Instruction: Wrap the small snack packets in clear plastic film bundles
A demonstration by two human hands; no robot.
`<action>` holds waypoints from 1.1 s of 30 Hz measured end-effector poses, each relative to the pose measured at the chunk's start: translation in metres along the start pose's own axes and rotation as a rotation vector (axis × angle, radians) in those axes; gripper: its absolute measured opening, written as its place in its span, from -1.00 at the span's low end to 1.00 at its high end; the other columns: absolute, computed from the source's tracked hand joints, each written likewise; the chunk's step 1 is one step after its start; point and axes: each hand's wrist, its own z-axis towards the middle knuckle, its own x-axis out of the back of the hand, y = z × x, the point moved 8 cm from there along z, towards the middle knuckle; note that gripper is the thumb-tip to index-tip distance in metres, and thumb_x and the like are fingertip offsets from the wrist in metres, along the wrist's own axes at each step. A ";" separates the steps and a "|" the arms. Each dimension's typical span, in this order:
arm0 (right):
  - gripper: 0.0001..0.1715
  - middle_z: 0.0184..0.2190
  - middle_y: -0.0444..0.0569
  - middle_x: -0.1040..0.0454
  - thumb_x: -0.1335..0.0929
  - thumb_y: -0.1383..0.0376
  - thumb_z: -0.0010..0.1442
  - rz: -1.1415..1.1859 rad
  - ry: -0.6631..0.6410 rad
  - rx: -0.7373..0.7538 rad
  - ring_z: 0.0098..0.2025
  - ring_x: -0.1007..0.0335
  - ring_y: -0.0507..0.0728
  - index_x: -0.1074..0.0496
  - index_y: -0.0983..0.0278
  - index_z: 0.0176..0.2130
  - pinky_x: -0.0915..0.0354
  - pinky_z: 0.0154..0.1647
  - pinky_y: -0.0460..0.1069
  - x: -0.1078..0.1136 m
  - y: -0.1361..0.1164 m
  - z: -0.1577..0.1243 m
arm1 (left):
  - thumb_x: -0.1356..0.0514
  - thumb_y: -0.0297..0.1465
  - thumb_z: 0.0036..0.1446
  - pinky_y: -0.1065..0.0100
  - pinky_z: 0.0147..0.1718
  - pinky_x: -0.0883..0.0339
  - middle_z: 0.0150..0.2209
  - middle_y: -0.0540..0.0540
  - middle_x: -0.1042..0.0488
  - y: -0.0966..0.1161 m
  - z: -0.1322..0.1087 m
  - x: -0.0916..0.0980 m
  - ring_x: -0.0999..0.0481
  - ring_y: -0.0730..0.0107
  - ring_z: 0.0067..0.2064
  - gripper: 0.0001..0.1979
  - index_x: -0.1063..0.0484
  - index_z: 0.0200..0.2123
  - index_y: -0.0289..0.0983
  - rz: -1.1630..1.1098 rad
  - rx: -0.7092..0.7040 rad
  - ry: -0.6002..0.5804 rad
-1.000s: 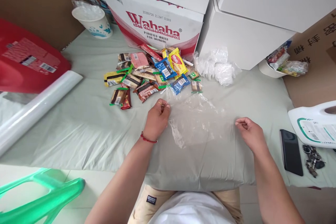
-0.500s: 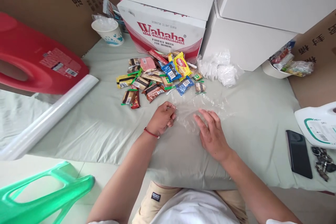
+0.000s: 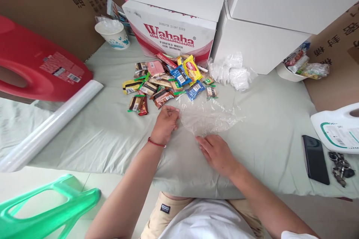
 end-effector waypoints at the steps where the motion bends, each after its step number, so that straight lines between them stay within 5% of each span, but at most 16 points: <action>1: -0.60 -0.29 0.03 -0.51 -0.26 0.39 0.43 -0.004 -0.008 -0.016 -0.29 -0.36 0.18 -0.40 0.30 0.21 -0.32 -0.26 0.09 -0.003 -0.002 0.000 | -0.28 -0.33 0.14 0.53 -0.70 -0.07 -0.49 0.18 -0.37 0.004 -0.002 0.007 -0.18 0.66 -0.69 -0.74 -0.22 -0.22 -0.18 -0.003 -0.036 0.076; 6: -0.58 -0.27 -0.02 -0.49 -0.25 0.38 0.43 0.309 0.053 -0.133 -0.31 -0.43 0.12 -0.34 0.25 0.23 -0.40 -0.30 0.01 0.010 -0.007 0.002 | -0.27 -0.24 0.17 0.52 -0.68 -0.05 -0.28 0.05 -0.51 0.001 -0.036 0.021 -0.25 0.71 -0.66 -0.71 -0.24 -0.17 -0.20 -0.071 -0.001 0.219; 9: -0.65 -0.23 -0.05 -0.49 -0.27 0.39 0.43 0.455 0.234 -0.160 -0.27 -0.46 0.07 -0.39 0.17 0.16 -0.43 -0.25 -0.02 0.042 0.001 0.002 | -0.32 -0.20 0.09 0.52 -0.70 0.06 -0.14 -0.06 -0.57 -0.015 -0.059 0.011 -0.28 0.70 -0.65 -0.63 -0.25 -0.16 -0.21 -0.154 0.101 0.173; 12: -0.68 -0.15 0.03 -0.52 -0.29 0.39 0.41 0.226 0.422 -0.164 -0.10 -0.45 0.17 -0.47 0.16 0.09 -0.43 -0.04 0.10 0.072 0.019 0.005 | -0.41 -0.25 -0.06 0.51 -0.72 0.16 -0.07 -0.12 -0.60 -0.031 -0.069 -0.010 -0.31 0.68 -0.64 -0.51 -0.27 -0.12 -0.22 -0.253 0.196 0.046; 18: -0.54 0.34 0.24 -0.30 -0.27 0.30 0.42 -0.063 0.147 -0.212 0.35 -0.18 0.39 -0.43 0.31 0.25 -0.29 0.33 0.33 0.052 0.062 0.021 | -0.51 -0.26 -0.26 0.53 -0.70 0.21 -0.45 0.06 -0.51 -0.038 -0.055 -0.039 -0.13 0.74 -0.69 -0.46 -0.37 -0.23 -0.29 -0.293 0.221 -0.147; 27: -0.44 0.43 0.13 -0.23 -0.23 0.13 0.48 0.006 -0.025 -0.359 0.46 -0.12 0.36 -0.34 0.23 0.36 -0.22 0.43 0.34 0.028 0.085 -0.045 | -0.45 -0.01 -0.23 0.50 -0.68 0.14 -0.67 0.09 -0.36 -0.044 -0.068 0.026 -0.10 0.65 -0.68 -0.49 -0.38 -0.43 -0.27 0.103 0.234 -0.044; 31: -0.43 0.43 0.11 -0.24 -0.25 0.09 0.48 0.055 -0.038 -0.363 0.46 -0.13 0.35 -0.35 0.21 0.35 -0.25 0.41 0.35 0.034 0.088 -0.055 | -0.38 0.01 -0.17 0.47 -0.63 0.06 -0.65 0.07 -0.36 -0.046 -0.081 0.063 -0.14 0.58 -0.64 -0.52 -0.46 -0.39 -0.28 0.356 0.214 -0.016; 33: -0.44 0.42 0.11 -0.26 -0.26 0.07 0.47 0.092 -0.006 -0.353 0.44 -0.16 0.34 -0.36 0.18 0.34 -0.31 0.37 0.34 0.047 0.085 -0.050 | -0.33 -0.03 -0.06 0.45 -0.61 0.00 -0.61 0.07 -0.37 -0.028 -0.087 0.083 -0.19 0.52 -0.61 -0.59 -0.49 -0.34 -0.26 0.500 0.088 0.115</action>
